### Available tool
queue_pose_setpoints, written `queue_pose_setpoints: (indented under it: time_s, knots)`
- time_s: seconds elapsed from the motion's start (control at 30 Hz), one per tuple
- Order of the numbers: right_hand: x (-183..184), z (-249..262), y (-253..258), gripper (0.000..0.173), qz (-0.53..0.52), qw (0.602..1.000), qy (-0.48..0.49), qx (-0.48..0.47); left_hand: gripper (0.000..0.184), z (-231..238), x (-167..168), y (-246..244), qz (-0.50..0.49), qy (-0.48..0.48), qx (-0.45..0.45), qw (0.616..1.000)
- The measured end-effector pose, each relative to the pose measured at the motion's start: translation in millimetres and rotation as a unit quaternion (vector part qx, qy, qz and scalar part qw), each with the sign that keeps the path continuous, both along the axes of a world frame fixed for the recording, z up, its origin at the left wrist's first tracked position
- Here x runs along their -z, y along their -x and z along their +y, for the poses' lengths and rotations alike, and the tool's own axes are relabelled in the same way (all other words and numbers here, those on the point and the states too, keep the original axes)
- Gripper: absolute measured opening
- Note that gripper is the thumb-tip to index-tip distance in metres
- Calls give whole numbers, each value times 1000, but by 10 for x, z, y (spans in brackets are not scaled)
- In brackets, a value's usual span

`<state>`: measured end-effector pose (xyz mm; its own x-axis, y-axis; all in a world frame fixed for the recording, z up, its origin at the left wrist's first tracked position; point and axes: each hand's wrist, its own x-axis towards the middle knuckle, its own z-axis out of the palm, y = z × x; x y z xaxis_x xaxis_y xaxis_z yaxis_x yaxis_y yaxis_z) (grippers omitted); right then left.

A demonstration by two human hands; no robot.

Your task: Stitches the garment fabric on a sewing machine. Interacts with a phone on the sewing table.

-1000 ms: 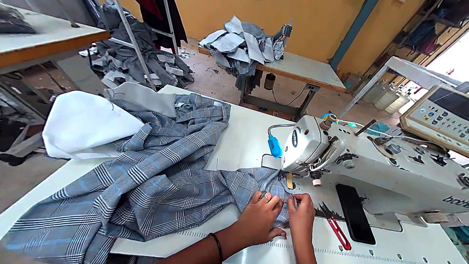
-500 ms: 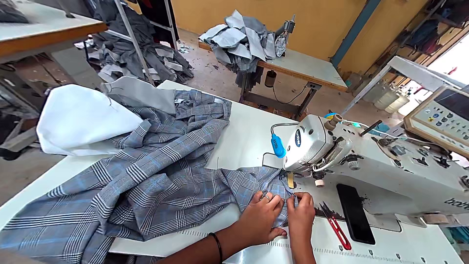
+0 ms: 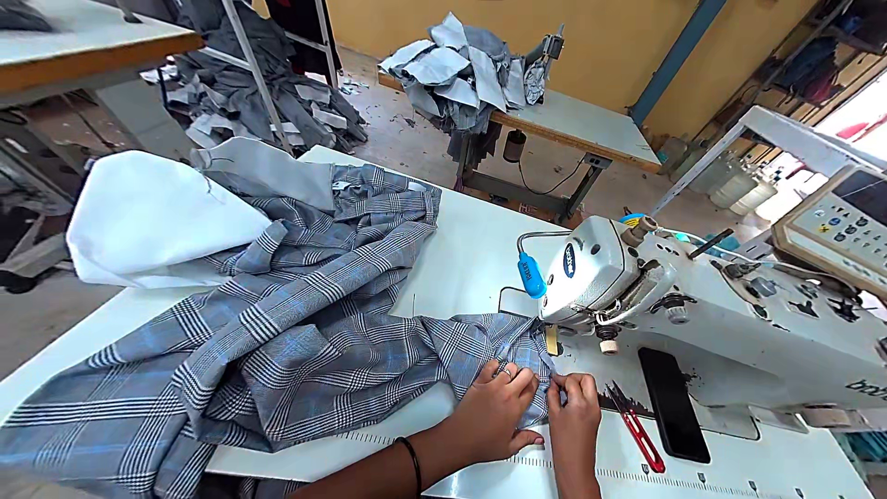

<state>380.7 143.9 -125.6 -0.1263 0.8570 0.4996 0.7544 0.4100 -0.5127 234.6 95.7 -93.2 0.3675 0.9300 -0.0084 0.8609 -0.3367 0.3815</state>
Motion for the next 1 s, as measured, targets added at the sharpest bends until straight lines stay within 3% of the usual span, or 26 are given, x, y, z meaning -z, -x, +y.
queue_pose_setpoints:
  time_s: [0.13,0.33,0.43,0.57,0.67,1.0]
  knots:
    - [-24,30,-82,11,50,997,52,-1,76,1,-32,2,-4,23,2,1000]
    - [-307,286,-183,32,20,957,290,21,76,11,-39,6,-1,27,0,1000]
    - [-353,309,-197,28,22,939,344,13,78,24,-64,3,6,40,-1,999]
    - [-302,34,5,11,78,982,170,-8,75,30,-67,-15,8,38,6,999]
    - [-196,-140,164,7,35,997,57,-34,60,44,-120,-26,11,71,20,997]
    - [-217,-142,162,13,-34,995,83,-48,54,-19,-39,126,-40,26,38,998]
